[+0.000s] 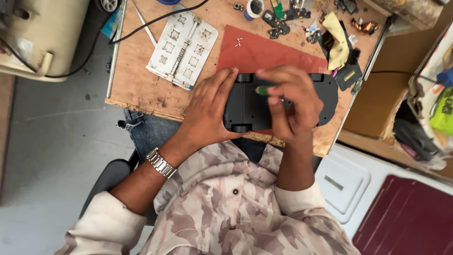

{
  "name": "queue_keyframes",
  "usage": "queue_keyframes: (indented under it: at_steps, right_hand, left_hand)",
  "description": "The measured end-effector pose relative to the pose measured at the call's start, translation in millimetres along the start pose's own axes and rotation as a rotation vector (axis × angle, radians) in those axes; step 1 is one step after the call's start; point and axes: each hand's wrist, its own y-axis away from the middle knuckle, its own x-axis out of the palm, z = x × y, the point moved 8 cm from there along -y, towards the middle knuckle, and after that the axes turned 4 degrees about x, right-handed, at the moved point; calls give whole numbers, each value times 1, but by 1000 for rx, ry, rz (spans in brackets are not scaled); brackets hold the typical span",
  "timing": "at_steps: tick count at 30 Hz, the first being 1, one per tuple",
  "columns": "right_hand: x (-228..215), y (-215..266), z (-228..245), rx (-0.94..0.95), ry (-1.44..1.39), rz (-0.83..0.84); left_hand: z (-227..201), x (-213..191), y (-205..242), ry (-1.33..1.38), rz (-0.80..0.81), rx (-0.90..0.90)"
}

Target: The person uses a green screwdriver to remove screws from the bottom of a black electronic device. After removing the screws, they open the casing to reveal the internal components, including a purple battery and circuit board.

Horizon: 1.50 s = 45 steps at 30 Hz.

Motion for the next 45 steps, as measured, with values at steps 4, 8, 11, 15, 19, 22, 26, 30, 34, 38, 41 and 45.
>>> queue_keyframes:
  at_steps: [4,8,11,15,19,22,26,30,34,38,41,45]
  right_hand:
    - [-8,6,-5,-49,19,-194]
    - [-5,13,-14,-49,43,-193]
    - [-5,17,-13,-62,103,-177]
    - [-6,15,-9,-65,21,-137]
    - [-5,11,-3,-46,57,-72]
    - [-6,14,2,-35,56,-58]
    - [-8,21,8,-108,41,-67]
    - [-15,29,7,-111,-42,-203]
    - [-20,38,11,-89,-34,-154]
    - [-28,45,18,-102,8,-109]
    - [-31,44,23,-76,45,-104]
    - [-26,37,27,-63,93,-65]
  left_hand:
    - [2,2,0,-2,13,9]
    - [2,3,0,-5,8,11]
    - [1,2,1,-12,9,8]
    - [3,4,2,-6,14,4]
    - [6,5,4,28,9,27]
    - [5,3,6,19,-18,68]
    - [7,7,9,58,-33,56]
    - [2,6,12,96,-106,86]
    - [-4,4,15,121,-153,169]
    - [-7,6,18,172,-148,216]
    - [-12,5,18,179,-147,228]
    - [-12,4,12,175,-136,216]
